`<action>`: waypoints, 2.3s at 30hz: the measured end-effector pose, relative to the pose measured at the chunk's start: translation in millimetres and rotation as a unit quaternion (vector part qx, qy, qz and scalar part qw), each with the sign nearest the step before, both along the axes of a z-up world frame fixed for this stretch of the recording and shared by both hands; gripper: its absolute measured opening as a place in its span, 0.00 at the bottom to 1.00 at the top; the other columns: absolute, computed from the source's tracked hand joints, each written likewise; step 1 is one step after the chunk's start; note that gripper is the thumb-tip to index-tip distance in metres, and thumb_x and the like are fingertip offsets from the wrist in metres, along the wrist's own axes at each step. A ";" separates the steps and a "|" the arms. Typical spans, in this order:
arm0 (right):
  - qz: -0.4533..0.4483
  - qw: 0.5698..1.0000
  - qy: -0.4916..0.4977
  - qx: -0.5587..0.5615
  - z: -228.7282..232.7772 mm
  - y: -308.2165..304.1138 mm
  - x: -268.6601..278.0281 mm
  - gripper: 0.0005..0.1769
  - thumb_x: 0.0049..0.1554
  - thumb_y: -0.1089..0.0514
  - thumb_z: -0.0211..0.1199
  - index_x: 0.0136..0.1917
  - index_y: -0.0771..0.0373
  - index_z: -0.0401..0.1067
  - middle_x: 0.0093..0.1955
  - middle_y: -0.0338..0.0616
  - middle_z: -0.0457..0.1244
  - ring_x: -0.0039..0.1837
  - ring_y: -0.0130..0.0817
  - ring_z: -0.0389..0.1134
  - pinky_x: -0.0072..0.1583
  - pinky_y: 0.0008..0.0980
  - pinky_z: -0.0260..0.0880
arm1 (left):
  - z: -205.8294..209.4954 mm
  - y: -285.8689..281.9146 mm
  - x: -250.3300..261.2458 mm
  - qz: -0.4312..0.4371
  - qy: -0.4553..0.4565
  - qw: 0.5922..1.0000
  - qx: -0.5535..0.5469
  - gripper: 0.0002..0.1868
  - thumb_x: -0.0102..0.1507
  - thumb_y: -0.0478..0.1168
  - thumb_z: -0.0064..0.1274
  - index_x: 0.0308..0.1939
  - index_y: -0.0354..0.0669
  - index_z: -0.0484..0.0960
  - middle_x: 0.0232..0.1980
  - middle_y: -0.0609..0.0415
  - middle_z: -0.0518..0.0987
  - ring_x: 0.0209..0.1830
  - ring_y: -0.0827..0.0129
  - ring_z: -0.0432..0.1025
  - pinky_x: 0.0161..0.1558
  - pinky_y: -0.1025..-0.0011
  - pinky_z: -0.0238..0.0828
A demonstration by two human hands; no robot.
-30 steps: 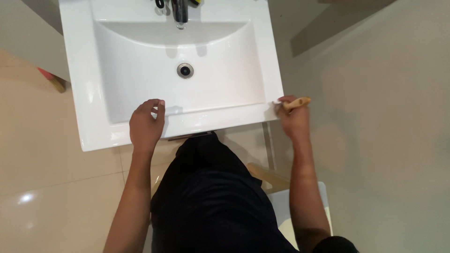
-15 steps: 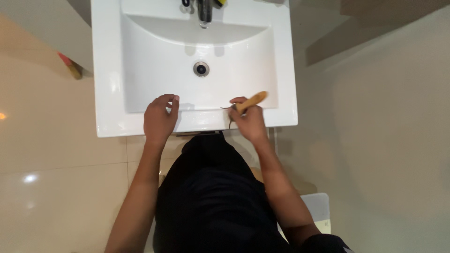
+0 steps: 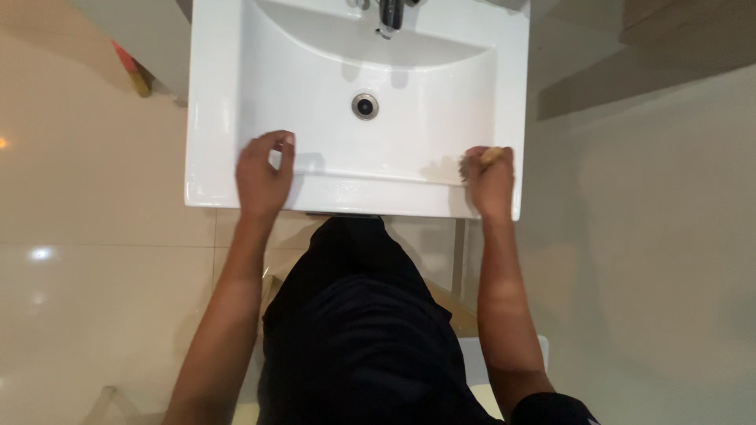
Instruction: The person scrubs a white bathroom sink with a small brush, then wipes the basin and faucet with a yellow cloth. The sink is cleaned thoroughly from the basin to the faucet.
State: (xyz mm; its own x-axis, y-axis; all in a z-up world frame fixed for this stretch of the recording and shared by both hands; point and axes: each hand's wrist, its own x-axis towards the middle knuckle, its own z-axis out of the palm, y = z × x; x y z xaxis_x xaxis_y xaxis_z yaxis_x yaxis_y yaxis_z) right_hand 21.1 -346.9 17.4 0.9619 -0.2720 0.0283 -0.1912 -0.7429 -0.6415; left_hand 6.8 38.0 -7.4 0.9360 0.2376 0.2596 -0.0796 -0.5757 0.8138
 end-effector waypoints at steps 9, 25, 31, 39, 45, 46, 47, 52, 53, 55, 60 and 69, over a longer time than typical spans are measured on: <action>0.125 0.970 0.180 -0.105 -13.4 121.7 19.9 0.18 0.64 0.45 0.58 0.53 0.60 0.78 0.45 0.50 0.72 0.43 0.38 0.73 0.49 0.41 0.74 | -3.8 13.5 -3.9 0.058 -0.002 0.998 -0.009 0.09 0.72 0.41 0.55 0.46 0.37 0.84 0.41 0.49 0.83 0.44 0.59 0.76 0.48 0.63 0.72; 0.165 0.915 0.219 0.296 -42.1 201.3 47.5 0.27 0.59 0.35 0.58 0.58 0.57 0.76 0.45 0.42 0.74 0.45 0.27 0.75 0.46 0.32 0.76 | -2.2 17.8 -3.4 0.121 -0.086 0.989 0.003 0.07 0.74 0.37 0.52 0.46 0.35 0.80 0.49 0.49 0.80 0.55 0.55 0.68 0.60 0.60 0.64; 0.112 0.987 0.112 -0.018 -50.4 68.8 54.8 0.25 0.64 0.39 0.55 0.54 0.60 0.80 0.45 0.48 0.72 0.48 0.42 0.74 0.53 0.43 0.74 | -0.1 20.7 -3.4 0.088 -0.024 0.995 0.043 0.05 0.70 0.37 0.56 0.43 0.39 0.84 0.46 0.49 0.80 0.58 0.52 0.65 0.62 0.56 0.59; 0.052 0.989 -0.056 -0.124 -48.1 59.5 51.4 0.12 0.63 0.59 0.61 0.55 0.70 0.74 0.60 0.56 0.66 0.56 0.50 0.71 0.58 0.44 0.73 | -7.5 18.6 -9.3 0.095 -0.039 0.994 0.042 0.06 0.71 0.38 0.56 0.44 0.39 0.84 0.46 0.51 0.80 0.59 0.55 0.64 0.63 0.57 0.59; 0.172 0.950 0.252 0.057 -48.7 212.2 51.4 0.17 0.64 0.50 0.57 0.50 0.67 0.76 0.50 0.54 0.69 0.52 0.39 0.73 0.57 0.41 0.75 | -3.2 17.4 -7.8 0.100 -0.036 0.994 0.035 0.07 0.71 0.39 0.57 0.44 0.37 0.84 0.47 0.46 0.78 0.59 0.53 0.64 0.61 0.57 0.60; 0.184 0.936 0.266 0.137 -39.1 231.1 51.1 0.17 0.63 0.49 0.58 0.52 0.65 0.77 0.46 0.52 0.72 0.48 0.38 0.75 0.56 0.40 0.76 | -2.5 20.2 -5.7 0.102 -0.041 0.993 0.042 0.07 0.72 0.39 0.57 0.45 0.37 0.84 0.47 0.46 0.78 0.59 0.53 0.64 0.61 0.57 0.60; 0.186 0.934 0.227 0.202 -31.2 241.3 51.8 0.19 0.62 0.48 0.59 0.53 0.66 0.77 0.46 0.52 0.73 0.48 0.37 0.76 0.55 0.39 0.78 | -1.8 20.5 -4.9 0.102 -0.045 0.993 0.036 0.08 0.72 0.39 0.57 0.44 0.37 0.84 0.46 0.47 0.78 0.59 0.53 0.64 0.61 0.57 0.60; 0.143 0.905 0.176 0.361 -49.9 213.4 70.9 0.22 0.61 0.41 0.59 0.58 0.60 0.74 0.50 0.42 0.73 0.49 0.32 0.79 0.54 0.31 0.77 | 0.7 20.5 -5.6 0.098 -0.029 0.995 0.016 0.09 0.71 0.40 0.56 0.43 0.37 0.84 0.44 0.49 0.80 0.58 0.54 0.64 0.62 0.56 0.59; 0.128 0.920 0.196 0.315 -61.5 192.0 73.9 0.21 0.61 0.42 0.61 0.58 0.58 0.76 0.48 0.43 0.74 0.47 0.31 0.78 0.54 0.27 0.75 | 1.6 21.5 -6.3 0.102 -0.031 0.994 0.016 0.09 0.71 0.40 0.56 0.43 0.36 0.84 0.44 0.48 0.80 0.58 0.53 0.64 0.61 0.56 0.59; 0.111 0.949 0.185 0.231 -84.9 142.6 85.7 0.17 0.58 0.48 0.63 0.57 0.56 0.78 0.47 0.43 0.73 0.45 0.28 0.76 0.51 0.27 0.76 | 1.5 18.5 -7.8 0.106 -0.036 0.994 0.012 0.10 0.71 0.41 0.56 0.42 0.36 0.84 0.45 0.46 0.78 0.57 0.52 0.63 0.59 0.57 0.60; 0.105 0.994 0.011 0.003 -98.1 32.5 104.8 0.07 0.57 0.63 0.69 0.50 0.67 0.79 0.44 0.50 0.72 0.46 0.35 0.74 0.51 0.34 0.75 | -2.0 21.0 -4.6 0.090 -0.034 0.995 0.041 0.10 0.72 0.41 0.56 0.43 0.37 0.84 0.43 0.50 0.80 0.59 0.54 0.65 0.62 0.56 0.59; 0.170 0.978 -0.106 -0.058 -109.7 80.2 118.4 0.11 0.60 0.68 0.59 0.50 0.64 0.81 0.48 0.59 0.69 0.52 0.56 0.69 0.57 0.45 0.69 | 0.6 19.4 -7.8 0.099 -0.014 0.993 0.056 0.09 0.71 0.41 0.57 0.43 0.38 0.84 0.44 0.48 0.79 0.60 0.53 0.64 0.62 0.56 0.60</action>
State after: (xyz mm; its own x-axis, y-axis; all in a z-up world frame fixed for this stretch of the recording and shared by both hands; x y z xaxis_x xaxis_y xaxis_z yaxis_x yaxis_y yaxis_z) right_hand 139.5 -266.7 -92.3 0.9653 0.0797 0.2488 0.2080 -0.8107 -0.5473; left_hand -1.0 57.3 -6.8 0.8657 0.3854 0.3193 0.0239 -0.6691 0.7428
